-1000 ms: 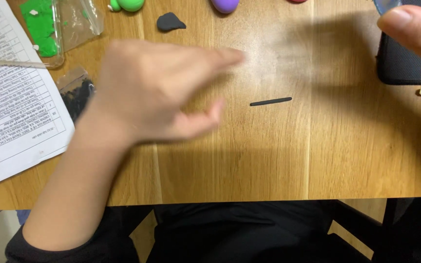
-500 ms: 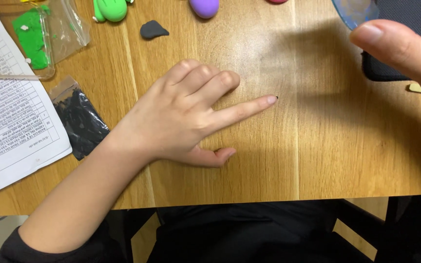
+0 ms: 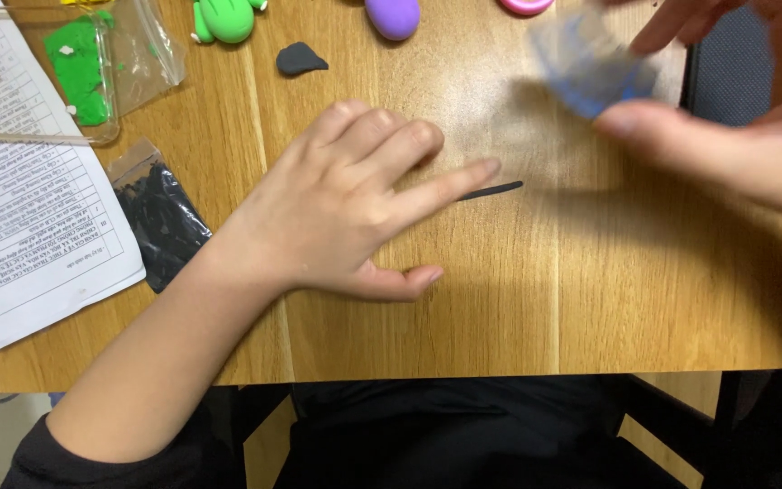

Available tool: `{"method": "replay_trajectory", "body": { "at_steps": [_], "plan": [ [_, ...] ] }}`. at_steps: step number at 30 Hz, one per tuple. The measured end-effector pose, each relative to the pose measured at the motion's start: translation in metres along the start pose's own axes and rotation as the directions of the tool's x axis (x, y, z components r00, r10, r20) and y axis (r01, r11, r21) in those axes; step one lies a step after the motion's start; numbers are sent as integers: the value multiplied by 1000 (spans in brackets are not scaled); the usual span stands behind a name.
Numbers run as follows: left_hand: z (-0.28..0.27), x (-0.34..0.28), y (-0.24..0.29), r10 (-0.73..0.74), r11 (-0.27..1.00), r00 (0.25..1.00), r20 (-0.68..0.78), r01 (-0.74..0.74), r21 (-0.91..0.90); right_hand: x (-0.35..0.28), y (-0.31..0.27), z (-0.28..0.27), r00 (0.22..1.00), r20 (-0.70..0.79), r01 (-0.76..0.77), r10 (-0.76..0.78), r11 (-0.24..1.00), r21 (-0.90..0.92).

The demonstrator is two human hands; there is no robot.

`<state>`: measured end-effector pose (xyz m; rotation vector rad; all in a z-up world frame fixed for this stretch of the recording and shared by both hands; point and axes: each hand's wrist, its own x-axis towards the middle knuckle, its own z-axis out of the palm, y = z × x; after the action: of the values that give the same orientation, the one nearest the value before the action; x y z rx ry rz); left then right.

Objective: Assembling and detailing a small clay figure using hands and scissors

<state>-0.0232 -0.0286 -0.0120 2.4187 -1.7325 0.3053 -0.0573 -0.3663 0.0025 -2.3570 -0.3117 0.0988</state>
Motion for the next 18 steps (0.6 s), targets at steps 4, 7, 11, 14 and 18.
{"method": "replay_trajectory", "body": {
  "at_steps": [4,7,11,14,18],
  "plan": [
    [-4,-6,-16,-59,997,998,16,58,48,21,-56,14,931,159,331,-328,943,6],
    [-15,-13,-25,-115,993,989,-92,116,8,23,-46,33,870,221,457,-441,889,-27],
    [-16,-15,-29,-133,991,979,-156,132,-11,33,-43,38,856,251,489,-452,866,-109],
    [-14,-14,-26,-128,992,980,-151,128,-6,32,-47,36,866,260,470,-427,872,-134],
    [-17,-13,-26,-124,992,975,-183,122,-24,14,-54,36,864,289,465,-411,872,-150]
  ]
}}
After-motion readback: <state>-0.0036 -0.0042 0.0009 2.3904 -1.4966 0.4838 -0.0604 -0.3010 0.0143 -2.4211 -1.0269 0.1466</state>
